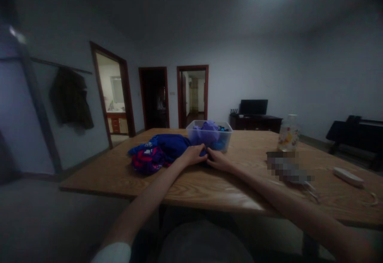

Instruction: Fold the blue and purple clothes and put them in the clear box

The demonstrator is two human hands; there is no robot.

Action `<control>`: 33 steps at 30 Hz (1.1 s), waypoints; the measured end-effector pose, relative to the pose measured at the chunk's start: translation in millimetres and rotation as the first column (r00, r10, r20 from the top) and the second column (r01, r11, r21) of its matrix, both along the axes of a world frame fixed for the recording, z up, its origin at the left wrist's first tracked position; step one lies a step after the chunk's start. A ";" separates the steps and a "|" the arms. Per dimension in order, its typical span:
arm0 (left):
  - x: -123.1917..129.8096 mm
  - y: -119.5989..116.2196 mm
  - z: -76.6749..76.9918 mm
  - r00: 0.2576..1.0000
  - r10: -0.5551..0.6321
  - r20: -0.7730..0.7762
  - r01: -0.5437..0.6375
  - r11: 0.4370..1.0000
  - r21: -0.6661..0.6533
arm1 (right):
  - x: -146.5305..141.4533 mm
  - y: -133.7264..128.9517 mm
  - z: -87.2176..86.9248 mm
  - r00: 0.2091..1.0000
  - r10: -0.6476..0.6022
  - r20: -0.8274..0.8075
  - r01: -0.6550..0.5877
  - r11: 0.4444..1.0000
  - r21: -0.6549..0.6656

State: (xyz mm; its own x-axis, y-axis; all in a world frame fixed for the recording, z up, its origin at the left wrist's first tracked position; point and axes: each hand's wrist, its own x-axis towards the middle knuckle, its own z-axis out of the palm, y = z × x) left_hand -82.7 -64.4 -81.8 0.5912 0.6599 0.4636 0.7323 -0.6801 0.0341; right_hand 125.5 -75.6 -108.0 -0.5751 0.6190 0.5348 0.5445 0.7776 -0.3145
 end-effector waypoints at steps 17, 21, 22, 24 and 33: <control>0.1 -1.9 1.5 1.000 0.003 -0.016 -0.003 1.000 -0.014 | 1.2 -0.1 -0.1 0.997 -0.014 0.072 0.014 1.000 0.010; 0.9 -2.5 2.1 0.999 0.018 -0.027 -0.019 1.000 -0.025 | 1.1 -0.6 0.1 0.998 -0.011 0.065 0.011 1.000 0.010; 1.0 -2.6 2.2 0.999 0.021 -0.029 -0.022 0.999 -0.028 | 1.1 -0.7 0.2 0.998 -0.012 0.066 0.011 1.000 0.009; 1.2 -2.6 2.2 0.999 0.025 -0.034 -0.026 0.999 -0.032 | 1.0 -1.1 0.7 0.997 -0.014 0.072 0.013 1.000 0.012; 1.8 -1.6 1.1 0.998 0.033 -0.048 -0.035 0.999 -0.027 | 0.8 1.1 -0.4 0.997 -0.016 0.082 0.016 1.000 0.004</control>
State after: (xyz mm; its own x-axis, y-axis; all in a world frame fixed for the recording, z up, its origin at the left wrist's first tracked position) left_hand -80.9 -66.0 -80.7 0.5890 0.6923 0.4169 0.7564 -0.6539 0.0172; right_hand 126.2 -74.4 -108.4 -0.6072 0.6265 0.4887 0.5805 0.7697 -0.2655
